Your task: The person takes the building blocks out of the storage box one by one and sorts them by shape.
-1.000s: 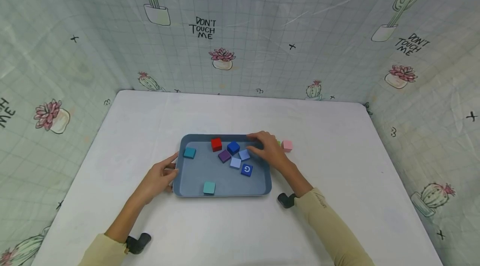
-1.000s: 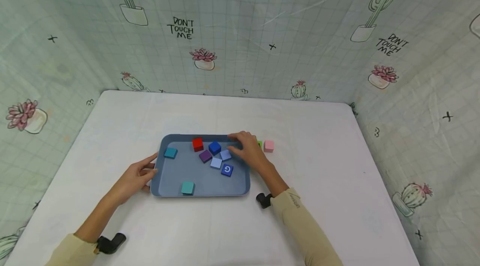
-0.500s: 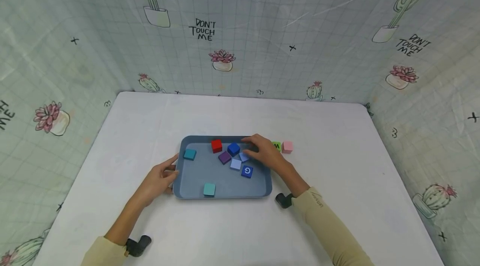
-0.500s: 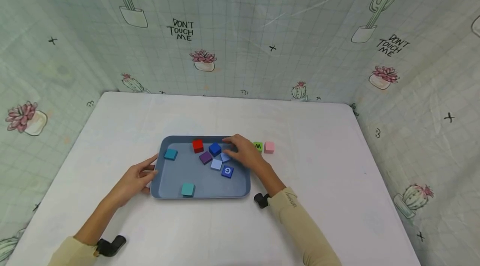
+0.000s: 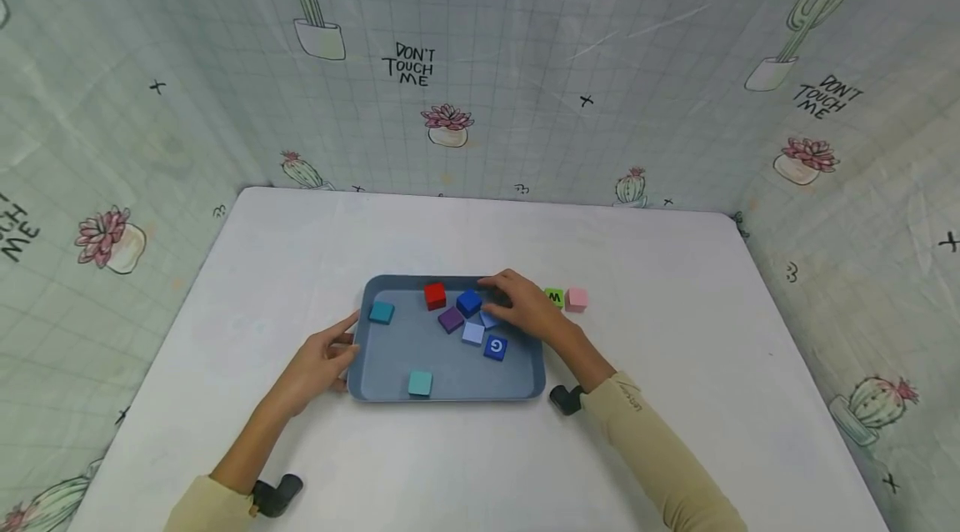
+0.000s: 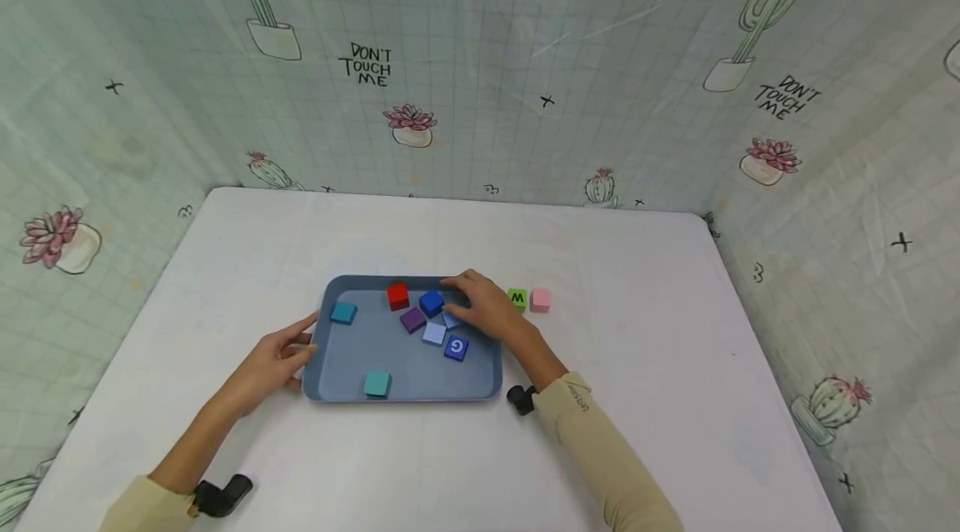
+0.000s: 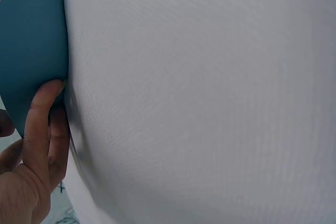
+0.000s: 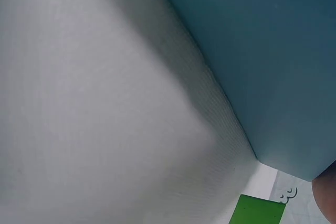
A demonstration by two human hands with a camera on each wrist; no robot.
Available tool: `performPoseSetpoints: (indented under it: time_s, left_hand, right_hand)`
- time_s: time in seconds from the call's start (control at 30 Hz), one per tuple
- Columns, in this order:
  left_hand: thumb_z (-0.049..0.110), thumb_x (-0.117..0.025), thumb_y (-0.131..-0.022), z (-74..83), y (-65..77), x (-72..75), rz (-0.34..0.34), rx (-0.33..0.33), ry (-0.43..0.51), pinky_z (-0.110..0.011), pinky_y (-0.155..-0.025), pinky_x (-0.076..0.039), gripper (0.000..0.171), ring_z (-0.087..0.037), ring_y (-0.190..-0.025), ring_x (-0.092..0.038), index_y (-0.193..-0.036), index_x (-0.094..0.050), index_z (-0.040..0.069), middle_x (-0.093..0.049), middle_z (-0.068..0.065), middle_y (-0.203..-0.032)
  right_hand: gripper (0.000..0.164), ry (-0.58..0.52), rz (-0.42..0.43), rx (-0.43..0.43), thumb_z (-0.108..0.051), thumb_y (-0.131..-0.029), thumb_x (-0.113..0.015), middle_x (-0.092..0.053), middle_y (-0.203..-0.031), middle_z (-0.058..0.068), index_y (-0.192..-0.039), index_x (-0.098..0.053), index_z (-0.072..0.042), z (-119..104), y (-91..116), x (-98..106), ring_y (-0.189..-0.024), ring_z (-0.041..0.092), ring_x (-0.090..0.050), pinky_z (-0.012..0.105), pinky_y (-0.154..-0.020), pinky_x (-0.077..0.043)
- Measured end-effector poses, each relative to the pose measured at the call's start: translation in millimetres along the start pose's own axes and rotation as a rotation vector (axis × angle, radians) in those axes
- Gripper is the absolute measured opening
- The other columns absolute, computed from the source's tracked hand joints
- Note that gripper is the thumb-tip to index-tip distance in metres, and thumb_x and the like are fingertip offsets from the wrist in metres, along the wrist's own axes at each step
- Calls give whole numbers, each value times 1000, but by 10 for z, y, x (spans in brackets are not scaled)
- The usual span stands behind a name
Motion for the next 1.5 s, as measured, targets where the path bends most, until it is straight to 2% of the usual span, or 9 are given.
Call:
performPoseSetpoints:
  time_s: [0.23, 0.4, 0.73, 0.9, 1.0, 1.33, 1.5]
  left_hand:
    - [7, -51, -95, 0, -9, 11, -4, 2, 2, -36, -57, -56, 59, -36, -104, -54, -149, -26, 7, -43, -28, -126]
    - [6, -51, -95, 15, -13, -1, -12, -19, 26, -36, -57, -56, 59, -36, -104, -55, -149, -25, 6, -43, -29, -125]
    - [7, -52, -95, 7, -13, -8, -3, -17, 18, -35, -57, -56, 60, -37, -105, -54, -149, -25, 6, -43, -29, -126]
    - [7, -52, -95, 10, -10, 0, -3, -13, 19, -35, -57, -56, 59, -37, -105, -54, -149, -26, 6, -43, -28, -125]
    - [6, -52, -95, 11, -8, 0, -4, -15, 26, -35, -57, -55, 59, -36, -105, -54, -149, -26, 6, -44, -28, -124]
    - [6, -51, -96, -41, -30, -5, -5, -10, 37, -36, -56, -55, 59, -36, -104, -55, -149, -25, 5, -44, -28, -124]
    - [5, -51, -96, -44, -27, -3, -6, -14, 42, -36, -56, -55, 59, -36, -103, -55, -149, -25, 5, -43, -29, -124]
  right_hand:
    - [46, 84, -40, -14, -31, -89, -66, -56, -115, 1, -132, -54, -17, -7, -39, -36, -102, 13, -53, 30, -89, -47]
    - [48, 125, -59, -19, -32, -90, -65, -57, -116, 1, -133, -53, -17, -27, -46, -49, -103, 14, -53, 31, -90, -47]
    - [48, 224, -76, 3, -34, -91, -62, -56, -122, 4, -135, -52, -17, -54, -46, -93, -109, 18, -54, 35, -92, -46]
    - [55, 218, -89, 12, -35, -91, -63, -55, -123, 6, -141, -44, -22, -58, -37, -105, -108, 19, -54, 36, -90, -47]
    - [55, 226, -97, 20, -35, -91, -62, -54, -123, 6, -142, -44, -25, -61, -33, -115, -107, 19, -53, 36, -89, -48]
    - [46, 205, -54, 6, -34, -90, -65, -56, -118, 3, -130, -55, -16, -62, -24, -103, -105, 16, -55, 33, -92, -47]
    - [44, 196, -37, -15, -35, -89, -66, -57, -115, 2, -126, -56, -15, -41, -29, -108, -104, 15, -55, 32, -92, -46]
Point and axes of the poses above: each hand's wrist, its own y-axis away from the middle knuckle, its own x-axis out of the back of the hand, z = x × y, the point moved 8 cm from there along -y, towards the middle knuckle
